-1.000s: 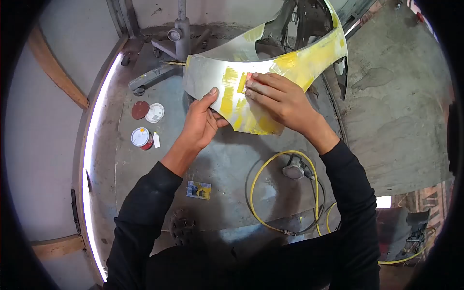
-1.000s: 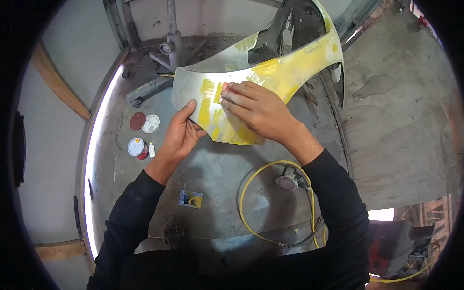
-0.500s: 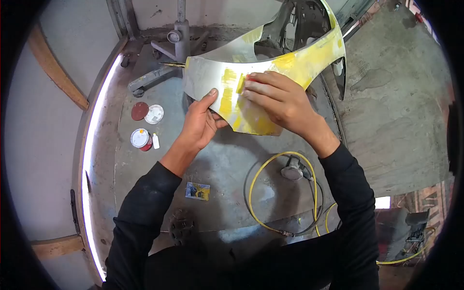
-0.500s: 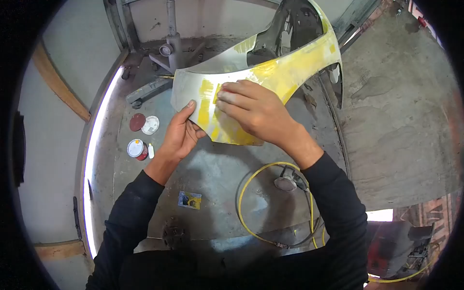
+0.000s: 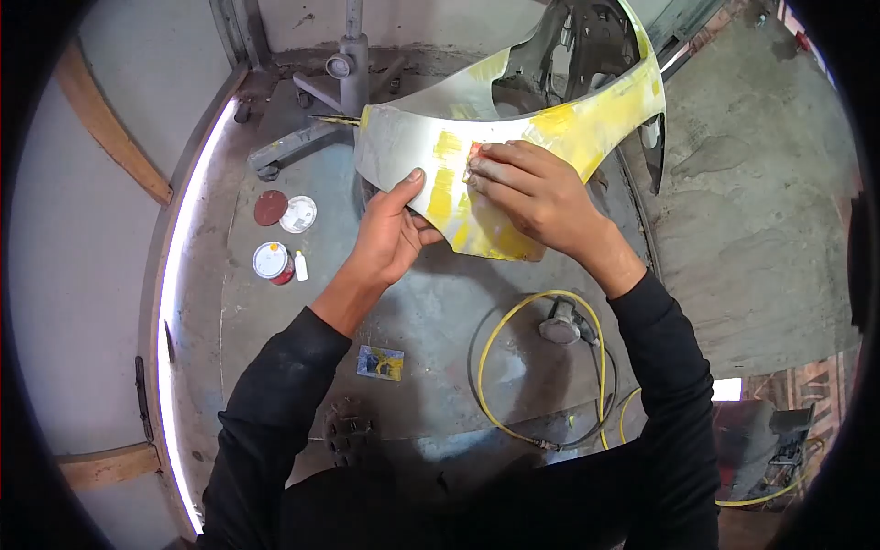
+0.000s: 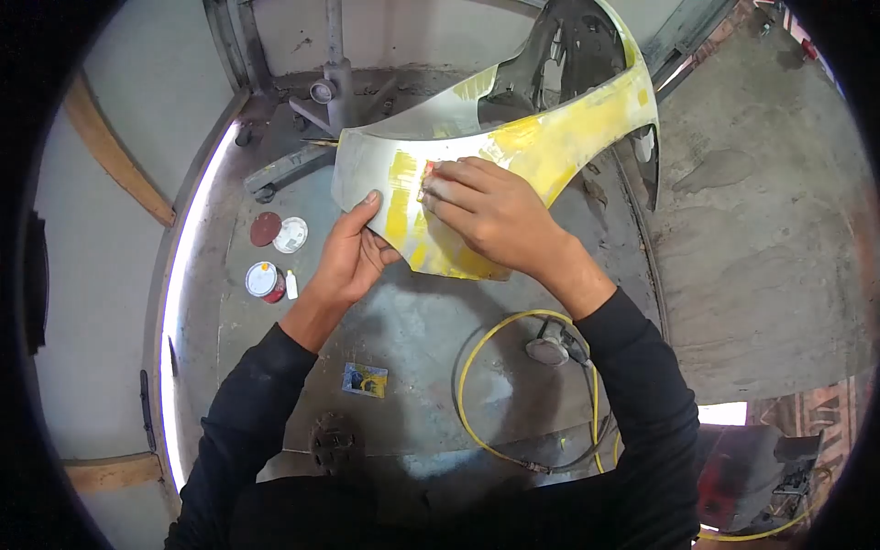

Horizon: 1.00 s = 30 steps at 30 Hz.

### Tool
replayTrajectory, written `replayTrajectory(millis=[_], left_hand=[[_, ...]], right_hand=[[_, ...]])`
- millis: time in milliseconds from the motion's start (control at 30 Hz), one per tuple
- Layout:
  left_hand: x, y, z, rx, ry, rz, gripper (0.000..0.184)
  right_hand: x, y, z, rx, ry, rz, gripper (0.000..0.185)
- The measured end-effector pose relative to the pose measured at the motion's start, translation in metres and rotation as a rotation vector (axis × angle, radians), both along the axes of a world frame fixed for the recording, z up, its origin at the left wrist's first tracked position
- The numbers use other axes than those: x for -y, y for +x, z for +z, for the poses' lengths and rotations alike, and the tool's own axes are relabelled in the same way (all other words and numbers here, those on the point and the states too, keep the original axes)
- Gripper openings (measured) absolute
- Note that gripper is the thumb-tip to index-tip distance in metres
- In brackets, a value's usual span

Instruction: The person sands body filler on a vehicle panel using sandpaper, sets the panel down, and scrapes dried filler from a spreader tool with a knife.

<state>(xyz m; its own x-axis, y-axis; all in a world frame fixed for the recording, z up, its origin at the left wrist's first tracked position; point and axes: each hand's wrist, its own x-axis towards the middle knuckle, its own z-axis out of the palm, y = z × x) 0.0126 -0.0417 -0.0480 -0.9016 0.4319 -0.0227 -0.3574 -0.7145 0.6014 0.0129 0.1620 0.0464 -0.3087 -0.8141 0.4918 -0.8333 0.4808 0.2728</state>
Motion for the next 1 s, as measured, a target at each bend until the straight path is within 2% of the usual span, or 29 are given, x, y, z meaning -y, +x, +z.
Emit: replayTrajectory(millis=[433, 533, 1000], left_hand=[[0.000, 0.001, 0.000, 0.009, -0.039, -0.024, 0.041], [0.000, 0.001, -0.001, 0.006, -0.046, -0.025, 0.041], [-0.001, 0.003, 0.000, 0.000, -0.019, -0.023, 0.041]], right_hand=[[-0.022, 0.014, 0.003, 0.031, 0.016, -0.043, 0.032], [-0.024, 0.016, 0.006, 0.029, -0.090, -0.038, 0.034], [-0.008, -0.012, 0.001, -0.074, -0.101, -0.060, 0.037]])
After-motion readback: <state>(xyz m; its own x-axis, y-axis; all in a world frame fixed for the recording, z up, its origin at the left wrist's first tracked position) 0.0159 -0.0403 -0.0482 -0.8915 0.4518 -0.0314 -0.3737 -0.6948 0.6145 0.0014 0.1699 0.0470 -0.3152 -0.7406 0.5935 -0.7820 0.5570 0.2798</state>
